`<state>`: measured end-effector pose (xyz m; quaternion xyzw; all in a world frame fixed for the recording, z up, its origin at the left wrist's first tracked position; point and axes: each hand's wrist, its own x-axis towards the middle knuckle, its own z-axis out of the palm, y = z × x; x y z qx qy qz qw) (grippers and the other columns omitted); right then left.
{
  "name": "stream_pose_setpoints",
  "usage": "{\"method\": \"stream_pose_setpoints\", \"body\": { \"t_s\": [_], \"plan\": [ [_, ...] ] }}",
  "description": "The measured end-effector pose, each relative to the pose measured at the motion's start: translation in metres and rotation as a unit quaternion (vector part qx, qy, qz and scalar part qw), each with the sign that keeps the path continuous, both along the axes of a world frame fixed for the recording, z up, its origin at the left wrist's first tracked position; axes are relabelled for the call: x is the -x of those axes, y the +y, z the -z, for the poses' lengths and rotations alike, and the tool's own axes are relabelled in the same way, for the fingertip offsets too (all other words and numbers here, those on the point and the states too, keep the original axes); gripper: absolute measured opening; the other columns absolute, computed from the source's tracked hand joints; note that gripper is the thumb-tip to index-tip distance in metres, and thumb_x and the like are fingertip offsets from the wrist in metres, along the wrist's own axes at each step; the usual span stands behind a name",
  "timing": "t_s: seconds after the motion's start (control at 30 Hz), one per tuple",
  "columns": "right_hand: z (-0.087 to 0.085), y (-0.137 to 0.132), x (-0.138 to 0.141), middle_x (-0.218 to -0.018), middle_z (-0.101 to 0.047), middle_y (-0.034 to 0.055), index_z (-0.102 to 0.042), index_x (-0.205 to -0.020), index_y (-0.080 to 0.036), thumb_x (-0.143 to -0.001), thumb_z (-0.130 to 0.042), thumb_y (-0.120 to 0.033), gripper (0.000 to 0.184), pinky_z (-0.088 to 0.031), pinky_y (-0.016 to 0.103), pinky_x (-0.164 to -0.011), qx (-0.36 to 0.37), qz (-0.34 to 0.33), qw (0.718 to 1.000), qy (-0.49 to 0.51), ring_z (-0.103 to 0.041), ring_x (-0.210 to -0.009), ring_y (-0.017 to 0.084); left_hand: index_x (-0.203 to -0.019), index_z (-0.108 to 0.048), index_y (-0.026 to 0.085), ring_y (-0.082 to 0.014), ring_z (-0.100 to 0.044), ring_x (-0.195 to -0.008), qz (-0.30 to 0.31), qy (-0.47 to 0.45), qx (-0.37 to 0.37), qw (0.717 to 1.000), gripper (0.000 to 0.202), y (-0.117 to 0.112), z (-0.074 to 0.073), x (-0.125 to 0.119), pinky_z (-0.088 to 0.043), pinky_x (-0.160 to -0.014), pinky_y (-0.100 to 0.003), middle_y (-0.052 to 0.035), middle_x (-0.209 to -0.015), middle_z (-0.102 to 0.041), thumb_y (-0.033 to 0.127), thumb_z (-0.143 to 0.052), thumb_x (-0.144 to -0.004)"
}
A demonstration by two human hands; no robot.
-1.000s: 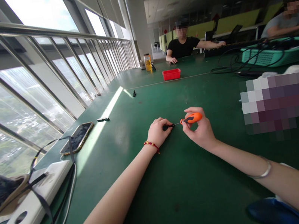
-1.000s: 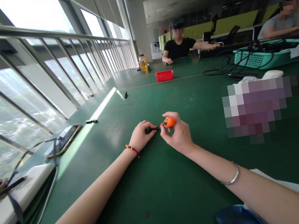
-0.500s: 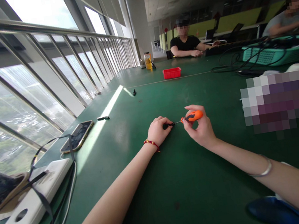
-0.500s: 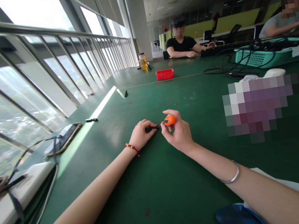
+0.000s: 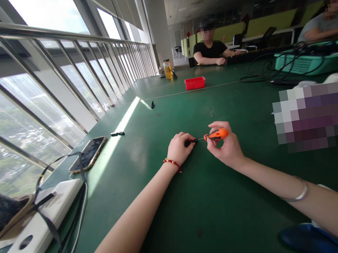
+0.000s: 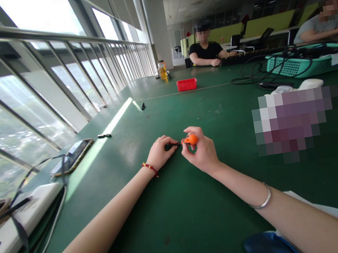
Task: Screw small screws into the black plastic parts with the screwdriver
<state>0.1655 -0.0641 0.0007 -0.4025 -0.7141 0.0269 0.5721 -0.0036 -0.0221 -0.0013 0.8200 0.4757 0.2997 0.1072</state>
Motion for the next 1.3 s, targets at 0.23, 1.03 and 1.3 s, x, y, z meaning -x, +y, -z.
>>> {"method": "stream_pose_setpoints", "body": {
  "t_s": [0.23,1.03,1.3],
  "plan": [
    [-0.0039,-0.0029,0.0015,-0.056,-0.050,-0.0070,-0.047,-0.093,-0.023,-0.080,-0.056,-0.029,0.017,-0.044,0.026,-0.055,0.007,0.005,1.000,-0.023,-0.052,-0.047,0.012,-0.088,-0.069,0.020,-0.0175,-0.057,-0.088,0.002,-0.001,-0.002,1.000,0.015,0.0002,0.0001,0.0004,-0.047,-0.082,-0.030,-0.0026,-0.090,-0.065,0.019,-0.057,-0.079],
    [-0.0046,-0.0026,0.0015,-0.056,-0.044,-0.0076,-0.046,-0.096,-0.023,-0.079,-0.056,-0.027,0.021,-0.046,0.029,-0.057,0.036,-0.002,0.999,0.032,-0.047,-0.047,0.012,-0.084,-0.068,0.018,-0.0171,-0.059,-0.083,-0.005,-0.015,0.008,1.000,0.015,0.0020,0.0021,-0.0001,-0.049,-0.079,-0.030,-0.0027,-0.086,-0.065,0.017,-0.059,-0.073],
    [-0.0059,-0.0029,0.0019,-0.067,-0.049,-0.0048,-0.044,-0.104,-0.023,-0.076,-0.058,-0.025,0.032,-0.046,0.028,-0.053,0.024,0.011,0.998,0.065,-0.051,-0.051,0.012,-0.086,-0.069,0.020,-0.0170,-0.059,-0.086,-0.001,-0.013,0.010,1.000,0.017,0.0022,0.0023,0.0006,-0.049,-0.082,-0.029,-0.0018,-0.088,-0.066,0.017,-0.059,-0.073]
  ]
}}
